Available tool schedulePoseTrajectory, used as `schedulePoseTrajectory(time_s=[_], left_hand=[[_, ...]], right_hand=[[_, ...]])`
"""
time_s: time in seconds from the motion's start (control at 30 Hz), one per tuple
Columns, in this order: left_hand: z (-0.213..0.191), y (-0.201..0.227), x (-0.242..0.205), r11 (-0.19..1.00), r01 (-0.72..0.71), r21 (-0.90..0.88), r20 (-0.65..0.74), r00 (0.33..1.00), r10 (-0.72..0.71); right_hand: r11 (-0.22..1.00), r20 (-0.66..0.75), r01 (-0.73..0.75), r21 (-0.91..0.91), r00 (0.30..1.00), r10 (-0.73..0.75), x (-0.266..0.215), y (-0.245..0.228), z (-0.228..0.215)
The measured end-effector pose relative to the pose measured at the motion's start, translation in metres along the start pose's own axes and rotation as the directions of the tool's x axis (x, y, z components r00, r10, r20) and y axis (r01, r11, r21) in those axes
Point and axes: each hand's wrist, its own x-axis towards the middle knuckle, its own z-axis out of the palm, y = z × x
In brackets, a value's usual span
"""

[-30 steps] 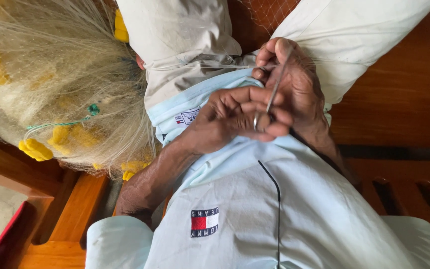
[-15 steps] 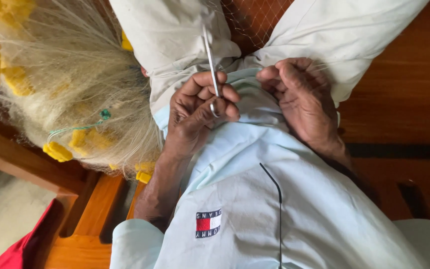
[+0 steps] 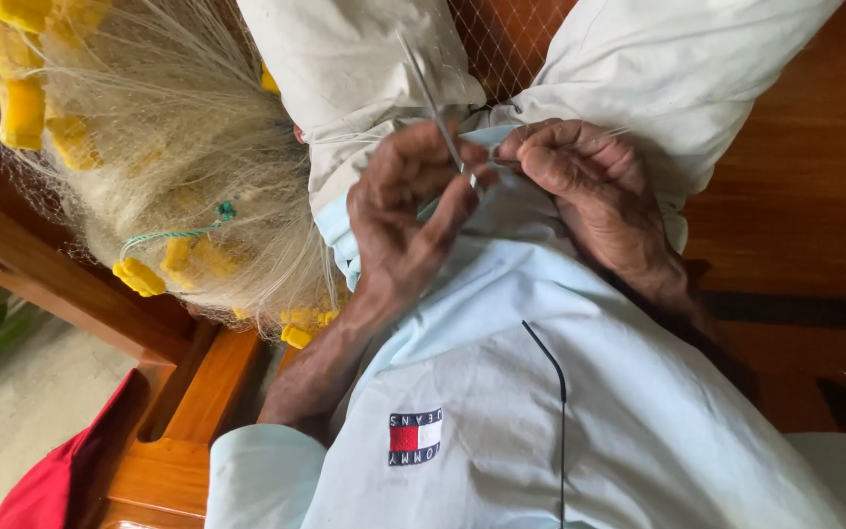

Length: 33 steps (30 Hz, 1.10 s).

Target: Repairing a fishing net by weaving and knotting using a shuttle tool.

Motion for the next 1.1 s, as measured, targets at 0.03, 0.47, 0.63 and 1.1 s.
schedulePoseTrajectory(time_s=[0.03,0.47,0.63,1.1], left_hand=[[0.003,-0.007,0.01,0.992,-0.103,0.078,-0.026,0.994,0.105],[-0.022,0.026,0.057,0.978,-0.18,0.102,0.245,0.958,0.151],[-0.03,-0.001,0.035,0.968,-0.195,0.156,0.235,0.96,0.156],[0.012,-0.007,0.04,0.947,-0.316,0.065,-0.011,0.948,0.317]], right_hand=[[0.999,0.031,0.043,0.007,0.999,-0.044,0.001,-0.003,0.003],[0.934,-0.169,0.354,-0.038,0.919,-0.356,0.008,0.019,-0.011],[0.935,-0.151,0.321,0.15,0.942,-0.3,0.011,0.021,-0.021],[0.899,-0.084,0.246,0.361,0.969,-0.232,0.016,0.041,-0.042]])
